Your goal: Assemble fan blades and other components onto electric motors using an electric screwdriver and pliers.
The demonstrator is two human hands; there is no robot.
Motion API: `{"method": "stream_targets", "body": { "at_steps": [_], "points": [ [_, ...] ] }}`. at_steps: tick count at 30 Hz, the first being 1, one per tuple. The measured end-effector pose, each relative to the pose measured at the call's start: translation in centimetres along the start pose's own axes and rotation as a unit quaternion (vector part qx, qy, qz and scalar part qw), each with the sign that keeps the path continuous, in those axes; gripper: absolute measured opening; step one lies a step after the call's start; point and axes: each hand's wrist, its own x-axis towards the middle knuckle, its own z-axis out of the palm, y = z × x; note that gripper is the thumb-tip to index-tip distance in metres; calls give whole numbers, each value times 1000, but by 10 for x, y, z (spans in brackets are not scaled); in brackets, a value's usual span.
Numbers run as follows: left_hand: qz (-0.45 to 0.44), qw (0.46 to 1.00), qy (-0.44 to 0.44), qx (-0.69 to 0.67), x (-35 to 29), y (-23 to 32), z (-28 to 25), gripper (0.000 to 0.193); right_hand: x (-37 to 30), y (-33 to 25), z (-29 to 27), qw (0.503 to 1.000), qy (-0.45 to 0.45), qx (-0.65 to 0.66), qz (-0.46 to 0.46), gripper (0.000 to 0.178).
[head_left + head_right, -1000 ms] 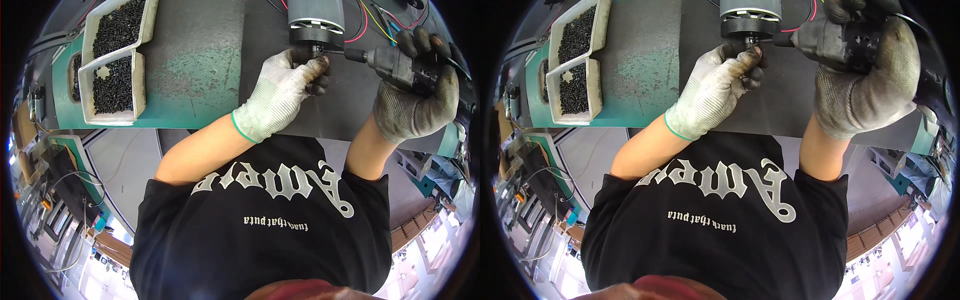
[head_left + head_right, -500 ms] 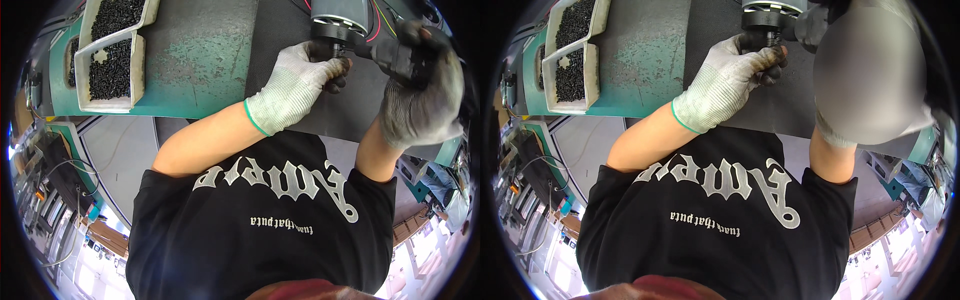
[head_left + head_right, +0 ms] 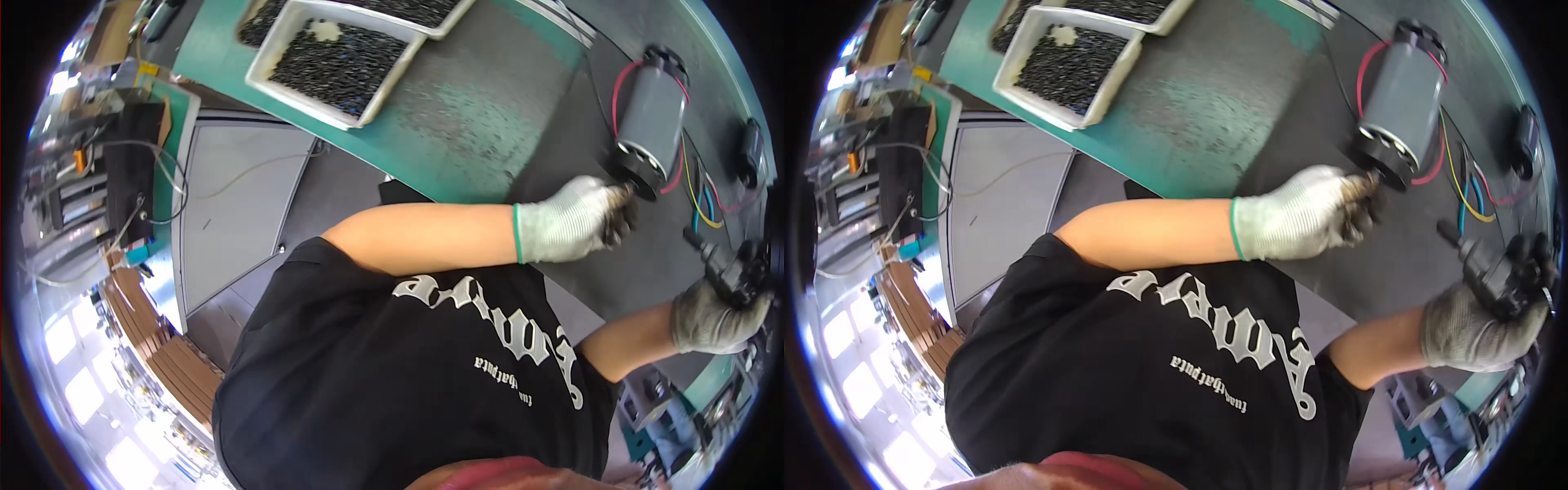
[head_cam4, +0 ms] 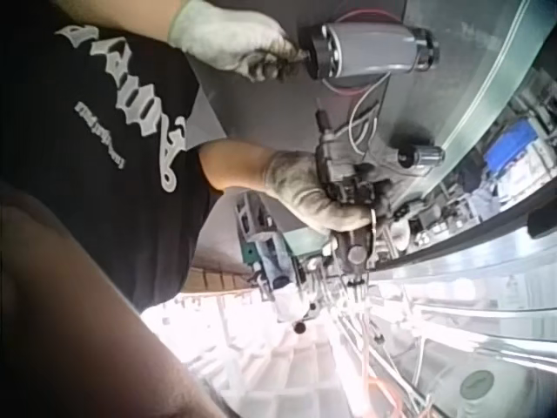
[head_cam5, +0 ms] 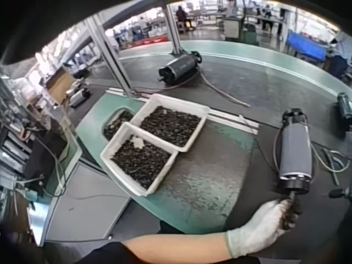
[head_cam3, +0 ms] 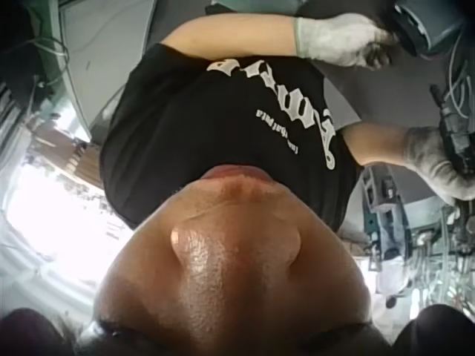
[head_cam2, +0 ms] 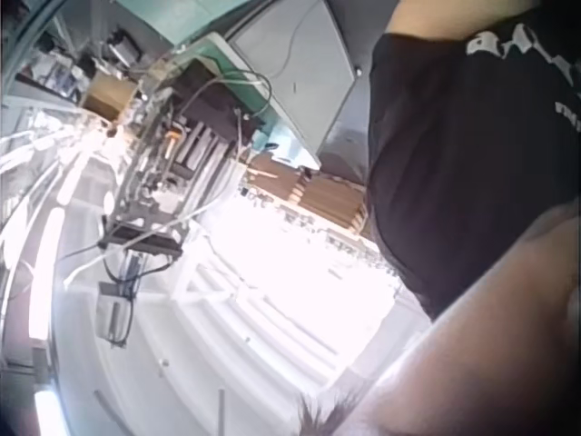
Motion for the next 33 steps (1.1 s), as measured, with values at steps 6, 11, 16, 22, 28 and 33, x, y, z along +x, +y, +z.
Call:
{"method": "stream_targets", "body": {
  "at_steps": [6,11,16,22,28,33],
  "points": [
    [343,415,44,841,-68,65,-12,18,-44,42,-13,955,159,-252,7,32],
    [203,73,576,789,-152,231,-36,31,-60,26,-34,947,195,-256,4,32],
    [201,46,550,809,-163,275,-93,32,-61,31,-36,945,210,-250,9,35],
    [209,84,557,800,-159,278,-94,34,-63,29,-35,953,224,-200,33,35],
    [236,72,543,802,-162,275,-96,32,-62,33,-23,954,210,-212,28,35],
    [225,129,535,804,-165,279,-91,36,-60,33,-45,954,205,-217,26,29]
  ]
}}
